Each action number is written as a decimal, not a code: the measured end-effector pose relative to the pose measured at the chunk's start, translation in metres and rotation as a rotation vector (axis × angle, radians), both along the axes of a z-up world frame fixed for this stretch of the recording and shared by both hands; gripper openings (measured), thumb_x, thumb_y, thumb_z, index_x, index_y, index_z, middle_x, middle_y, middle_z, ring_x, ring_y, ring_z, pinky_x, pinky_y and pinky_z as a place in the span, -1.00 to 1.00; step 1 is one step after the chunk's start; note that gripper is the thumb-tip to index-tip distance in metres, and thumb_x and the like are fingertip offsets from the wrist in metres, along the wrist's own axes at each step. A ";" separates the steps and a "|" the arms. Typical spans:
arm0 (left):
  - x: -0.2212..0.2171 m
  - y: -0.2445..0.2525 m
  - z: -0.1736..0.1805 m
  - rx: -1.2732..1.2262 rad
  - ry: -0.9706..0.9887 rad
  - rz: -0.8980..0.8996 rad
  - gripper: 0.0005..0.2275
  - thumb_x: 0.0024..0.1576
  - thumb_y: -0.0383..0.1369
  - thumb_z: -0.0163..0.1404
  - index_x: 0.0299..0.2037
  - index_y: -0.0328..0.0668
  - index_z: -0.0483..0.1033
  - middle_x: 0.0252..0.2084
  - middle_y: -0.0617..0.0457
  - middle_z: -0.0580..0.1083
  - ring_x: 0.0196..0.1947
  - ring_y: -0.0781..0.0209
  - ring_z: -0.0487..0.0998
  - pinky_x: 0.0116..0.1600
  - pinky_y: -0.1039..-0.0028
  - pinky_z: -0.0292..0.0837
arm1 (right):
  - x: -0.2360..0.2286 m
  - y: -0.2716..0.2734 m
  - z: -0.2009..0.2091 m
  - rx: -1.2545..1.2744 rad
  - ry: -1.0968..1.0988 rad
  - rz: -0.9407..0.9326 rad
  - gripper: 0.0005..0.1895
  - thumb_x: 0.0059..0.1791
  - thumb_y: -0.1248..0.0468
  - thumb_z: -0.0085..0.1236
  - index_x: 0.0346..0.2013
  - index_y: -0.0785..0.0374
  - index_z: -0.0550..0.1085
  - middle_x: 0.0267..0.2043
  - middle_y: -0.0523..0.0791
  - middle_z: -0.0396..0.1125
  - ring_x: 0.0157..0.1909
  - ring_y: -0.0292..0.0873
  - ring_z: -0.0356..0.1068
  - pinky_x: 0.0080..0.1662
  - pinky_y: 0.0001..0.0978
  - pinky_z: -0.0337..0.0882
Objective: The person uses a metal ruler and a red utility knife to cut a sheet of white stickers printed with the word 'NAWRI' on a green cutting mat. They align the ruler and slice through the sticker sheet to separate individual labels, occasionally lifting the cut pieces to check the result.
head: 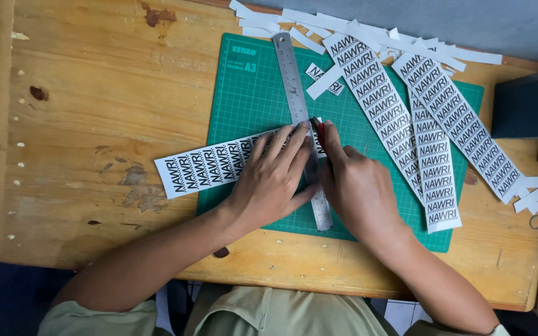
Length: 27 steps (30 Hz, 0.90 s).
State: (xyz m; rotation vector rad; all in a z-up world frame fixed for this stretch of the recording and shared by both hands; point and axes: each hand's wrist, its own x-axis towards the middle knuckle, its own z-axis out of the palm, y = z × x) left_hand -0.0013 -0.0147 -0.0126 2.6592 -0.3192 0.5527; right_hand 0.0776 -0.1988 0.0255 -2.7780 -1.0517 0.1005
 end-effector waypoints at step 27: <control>-0.001 -0.002 0.008 0.302 0.101 0.065 -0.32 0.38 0.22 0.03 0.37 -0.28 0.56 0.52 -0.18 0.42 0.44 -0.08 0.43 0.33 0.14 0.40 | -0.061 -0.054 -0.008 -0.176 -0.053 0.005 -0.23 0.19 0.20 0.12 0.74 0.12 0.25 -0.38 -0.06 0.36 -0.66 0.16 0.33 -0.60 0.11 0.26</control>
